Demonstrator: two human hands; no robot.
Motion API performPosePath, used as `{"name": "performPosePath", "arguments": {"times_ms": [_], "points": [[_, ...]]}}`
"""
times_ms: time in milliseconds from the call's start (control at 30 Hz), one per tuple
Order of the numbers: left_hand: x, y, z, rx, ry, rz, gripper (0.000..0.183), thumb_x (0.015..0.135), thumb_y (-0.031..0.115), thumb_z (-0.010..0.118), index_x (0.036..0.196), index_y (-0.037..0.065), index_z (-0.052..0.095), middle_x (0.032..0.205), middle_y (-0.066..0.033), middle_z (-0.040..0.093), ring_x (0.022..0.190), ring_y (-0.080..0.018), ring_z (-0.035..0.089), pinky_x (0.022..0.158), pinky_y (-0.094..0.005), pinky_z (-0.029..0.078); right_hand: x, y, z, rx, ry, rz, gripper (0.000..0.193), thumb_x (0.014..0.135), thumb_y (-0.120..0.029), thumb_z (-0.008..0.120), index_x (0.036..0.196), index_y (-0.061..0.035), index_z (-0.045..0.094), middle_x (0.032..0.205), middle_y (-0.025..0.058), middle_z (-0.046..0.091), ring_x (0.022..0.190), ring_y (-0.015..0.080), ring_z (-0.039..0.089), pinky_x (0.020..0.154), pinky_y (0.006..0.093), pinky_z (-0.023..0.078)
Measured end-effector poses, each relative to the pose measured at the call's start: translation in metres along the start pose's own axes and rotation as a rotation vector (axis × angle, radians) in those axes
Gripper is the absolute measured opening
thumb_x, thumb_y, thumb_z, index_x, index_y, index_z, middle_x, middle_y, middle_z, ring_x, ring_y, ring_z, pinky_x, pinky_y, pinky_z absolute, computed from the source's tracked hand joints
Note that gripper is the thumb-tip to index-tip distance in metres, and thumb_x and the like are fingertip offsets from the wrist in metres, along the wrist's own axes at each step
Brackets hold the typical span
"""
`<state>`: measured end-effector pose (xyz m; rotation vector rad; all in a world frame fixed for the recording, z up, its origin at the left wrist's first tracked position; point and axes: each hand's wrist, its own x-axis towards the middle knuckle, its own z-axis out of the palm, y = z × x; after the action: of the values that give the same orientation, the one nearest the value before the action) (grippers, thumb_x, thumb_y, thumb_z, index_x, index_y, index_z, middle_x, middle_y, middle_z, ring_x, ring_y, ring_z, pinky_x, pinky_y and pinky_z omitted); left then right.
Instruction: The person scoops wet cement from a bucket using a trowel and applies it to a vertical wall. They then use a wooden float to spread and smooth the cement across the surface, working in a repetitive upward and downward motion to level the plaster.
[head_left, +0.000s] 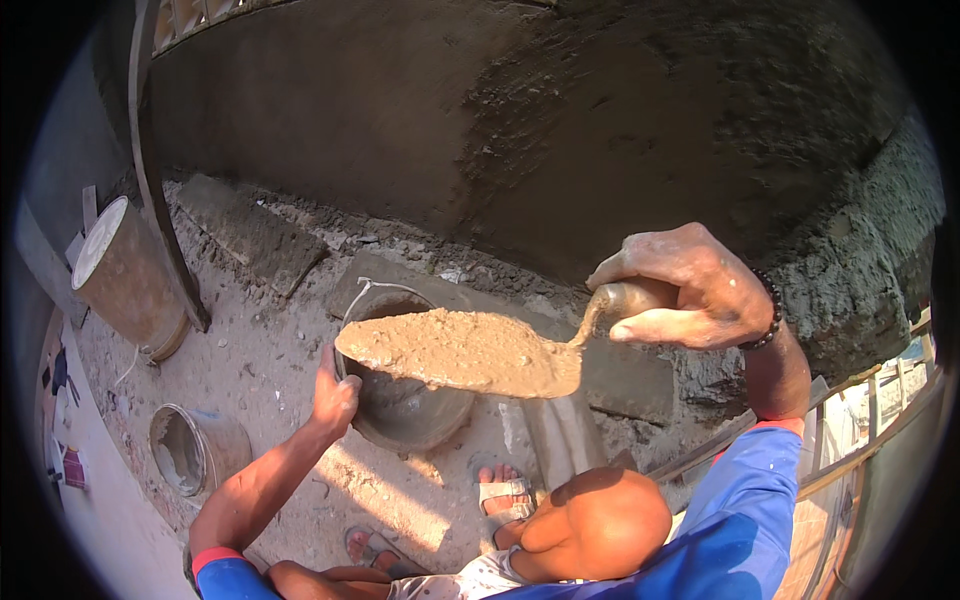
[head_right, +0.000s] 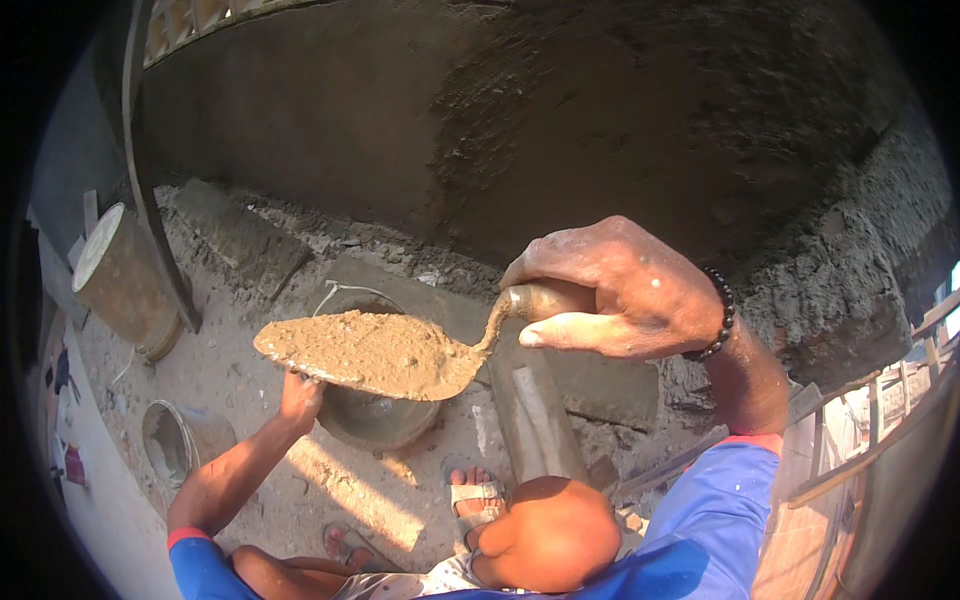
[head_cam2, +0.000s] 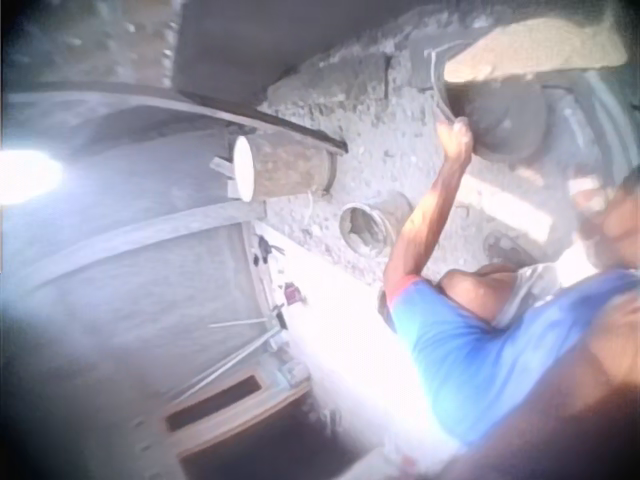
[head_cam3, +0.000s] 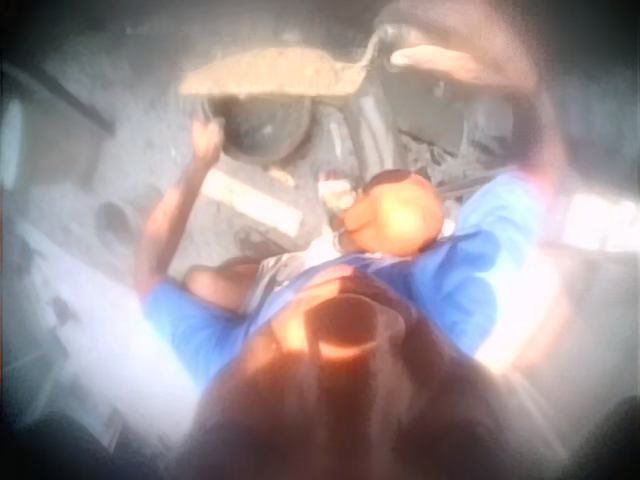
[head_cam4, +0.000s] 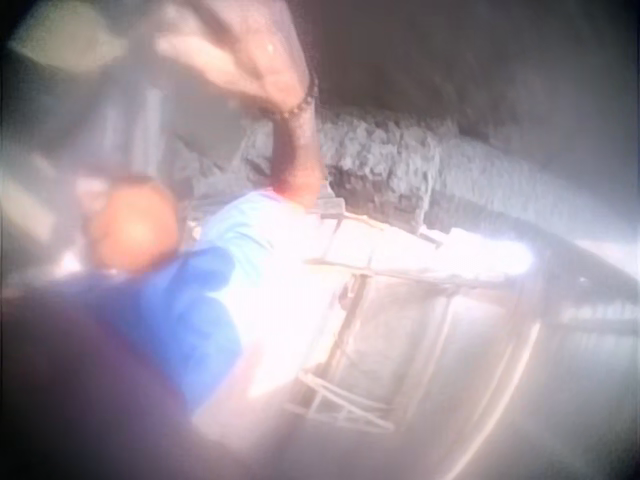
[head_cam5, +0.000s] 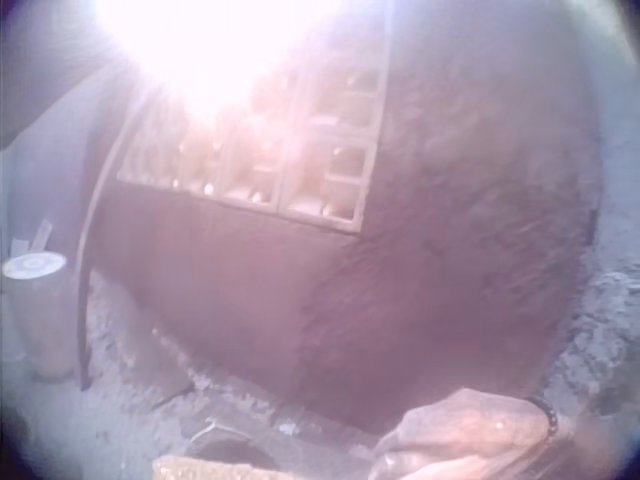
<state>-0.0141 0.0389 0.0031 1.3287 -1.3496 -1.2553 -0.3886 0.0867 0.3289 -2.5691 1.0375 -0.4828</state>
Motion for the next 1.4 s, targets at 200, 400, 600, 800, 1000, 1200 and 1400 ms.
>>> {"name": "performPosePath", "arguments": {"times_ms": [200,400,600,800,1000,1200,1400], "points": [[-0.003,0.023,0.009,-0.090,-0.108,-0.128,0.065,0.072,-0.005,0.047,0.137,0.002,0.039,0.121,-0.0138,0.057,0.110,-0.0212,0.052,0.096,-0.0305,0.042,-0.030,0.110,-0.064,-0.037,0.294,0.622,0.033,0.092,-0.030,0.064,0.105,-0.0012,0.069,0.076,0.0001,0.061,0.065,0.0060,0.055,0.055,0.0242,0.044],[-0.005,0.027,0.012,-0.061,-0.085,-0.009,0.060,0.072,-0.004,0.046,0.132,-0.003,0.040,0.118,-0.0178,0.057,0.110,-0.0239,0.052,0.099,-0.0334,0.040,-0.067,0.090,-0.114,-0.401,0.725,0.633,0.029,0.097,-0.026,0.055,0.112,-0.0033,0.066,0.073,-0.0052,0.051,0.061,0.0028,0.045,0.053,0.0219,0.038],[0.001,0.027,0.026,0.034,-0.095,0.052,0.056,0.073,-0.003,0.047,0.129,-0.002,0.042,0.117,-0.0204,0.057,0.110,-0.0275,0.053,0.100,-0.0359,0.040,-0.051,0.105,0.064,-0.089,-0.052,0.368,0.037,0.077,-0.024,0.069,0.107,-0.0025,0.062,0.080,0.0129,0.061,0.073,0.0229,0.062,0.066,0.0372,0.051],[-0.007,0.029,0.030,0.166,-0.147,0.143,0.063,0.071,0.001,0.048,0.133,-0.003,0.040,0.118,-0.0214,0.057,0.113,-0.0305,0.052,0.103,-0.0367,0.037,-0.010,0.073,0.209,-0.459,-0.363,0.443,0.015,0.083,-0.014,0.058,0.092,-0.0043,0.067,0.091,0.0234,0.065,0.083,0.0364,0.068,0.071,0.0453,0.055],[-0.019,0.033,0.029,0.185,-0.144,0.227,0.063,0.070,0.001,0.046,0.133,-0.004,0.039,0.116,-0.0258,0.057,0.114,-0.0336,0.053,0.103,-0.0393,0.038,0.012,0.075,0.262,-0.556,-0.386,0.340,0.014,0.082,-0.012,0.059,0.089,-0.0036,0.068,0.083,0.0211,0.068,0.083,0.0363,0.069,0.071,0.0451,0.055],[-0.019,0.035,0.033,0.190,-0.145,0.190,0.063,0.071,0.001,0.046,0.134,-0.003,0.040,0.118,-0.0246,0.056,0.116,-0.0306,0.052,0.104,-0.0379,0.037,0.007,0.087,0.308,-0.087,-0.508,0.375,0.027,0.083,-0.021,0.061,0.099,0.0009,0.063,0.082,0.0255,0.066,0.085,0.0416,0.066,0.075,0.0491,0.053],[-0.011,0.027,0.019,0.162,-0.091,0.091,0.064,0.071,0.002,0.048,0.134,-0.004,0.040,0.119,-0.0242,0.056,0.114,-0.0304,0.051,0.103,-0.0376,0.038,-0.038,0.102,0.342,0.119,-0.153,0.325,0.038,0.084,-0.028,0.061,0.110,-0.0005,0.055,0.089,0.0243,0.066,0.085,0.0451,0.063,0.077,0.0517,0.051]]}}
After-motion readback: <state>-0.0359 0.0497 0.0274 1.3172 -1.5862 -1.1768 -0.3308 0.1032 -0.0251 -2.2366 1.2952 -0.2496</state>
